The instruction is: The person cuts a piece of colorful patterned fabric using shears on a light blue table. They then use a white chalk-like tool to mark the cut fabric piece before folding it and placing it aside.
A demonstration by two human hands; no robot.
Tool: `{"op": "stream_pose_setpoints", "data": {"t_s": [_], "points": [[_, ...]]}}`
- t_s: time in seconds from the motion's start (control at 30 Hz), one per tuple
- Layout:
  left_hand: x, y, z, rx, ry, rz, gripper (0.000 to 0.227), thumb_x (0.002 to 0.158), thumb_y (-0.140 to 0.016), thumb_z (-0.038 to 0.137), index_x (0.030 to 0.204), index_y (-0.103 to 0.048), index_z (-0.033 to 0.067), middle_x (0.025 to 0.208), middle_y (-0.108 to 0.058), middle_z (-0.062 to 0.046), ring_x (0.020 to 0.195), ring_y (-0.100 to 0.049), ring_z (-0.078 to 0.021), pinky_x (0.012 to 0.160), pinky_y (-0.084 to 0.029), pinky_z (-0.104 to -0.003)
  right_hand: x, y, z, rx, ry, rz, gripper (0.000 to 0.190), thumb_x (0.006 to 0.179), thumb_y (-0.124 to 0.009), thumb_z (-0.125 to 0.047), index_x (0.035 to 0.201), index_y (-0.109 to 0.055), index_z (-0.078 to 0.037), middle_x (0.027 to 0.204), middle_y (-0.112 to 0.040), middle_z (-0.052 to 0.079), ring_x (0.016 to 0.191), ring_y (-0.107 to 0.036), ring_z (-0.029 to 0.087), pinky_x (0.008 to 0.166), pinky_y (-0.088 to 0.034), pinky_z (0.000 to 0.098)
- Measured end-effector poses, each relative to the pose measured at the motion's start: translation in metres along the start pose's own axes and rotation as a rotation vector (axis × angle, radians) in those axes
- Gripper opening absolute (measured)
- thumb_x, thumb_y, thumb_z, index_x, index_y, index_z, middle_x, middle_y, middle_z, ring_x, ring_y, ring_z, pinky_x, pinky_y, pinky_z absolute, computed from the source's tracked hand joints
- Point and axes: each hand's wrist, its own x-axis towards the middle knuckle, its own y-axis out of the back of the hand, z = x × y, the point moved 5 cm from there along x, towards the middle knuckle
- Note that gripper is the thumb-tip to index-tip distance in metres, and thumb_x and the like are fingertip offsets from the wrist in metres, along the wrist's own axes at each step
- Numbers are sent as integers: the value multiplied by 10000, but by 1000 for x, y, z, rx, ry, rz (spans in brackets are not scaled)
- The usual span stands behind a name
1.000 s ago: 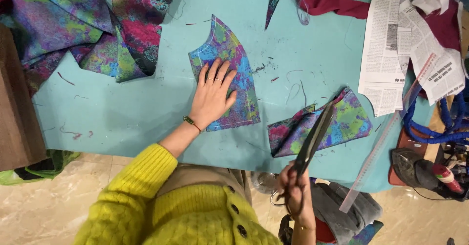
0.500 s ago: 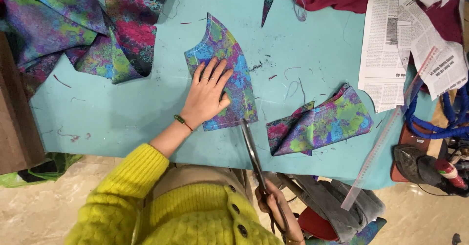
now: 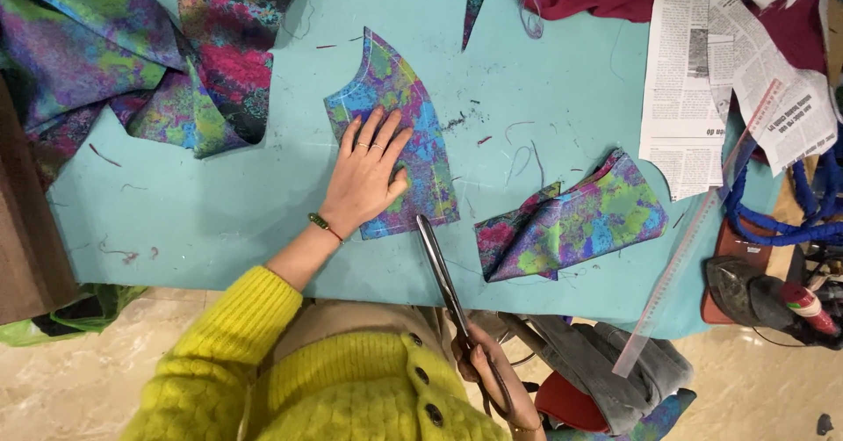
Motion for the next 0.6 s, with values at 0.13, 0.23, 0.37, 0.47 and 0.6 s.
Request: {"op": "stream_pose_setpoints", "data": {"t_s": [0.13,0.23,0.37,0.47,0.6], "points": [[-1,-3,-1,20,-4,-17,527,1021,-569,380,1471,-570,103,1592,-454,-130,1483,-377,-349,1225,-280,-563,-3,-1,-4,50,-7,-4,732,994,-489,-503,1555,-460,-34,705,-332,-5,540,-244,81,506,-220,266],[0,-2,0,20,-2,-23,536,1014,-576,381,1474,-564,106,1596,-449,-129,1487,-370,-348,1226,-279,-565,-13,16,25,203,-4,-7,605,1076,-424,-318,1608,-353,-40,824,-309,41,641,-263,140,650,-260,370],[0,-3,0,32,0,-25,543,1013,-576,395,1477,-566,113,1593,-452,-131,1479,-381,-350,1222,-285,-562,-7,15,24,200,-17,-14,615,1039,-491,-391,1523,-457,-15,823,-422,56,589,-278,120,554,-262,315],[0,-3,-1,43,3,-23,547,1018,-570,399,1494,-557,128,1595,-448,-123,1483,-376,-344,1224,-286,-558,-6,16,30,219,-102,10,451,1026,-497,-458,1195,-530,-41,850,-374,66,649,-238,154,633,-261,374],[-1,-4,-1,49,14,-31,561,1012,-558,410,1497,-555,128,1593,-455,-124,1484,-379,-344,1236,-273,-547,0,14,29,173,-117,31,566,981,-517,-510,1264,-555,-21,806,-424,60,583,-285,119,543,-246,303]]}}
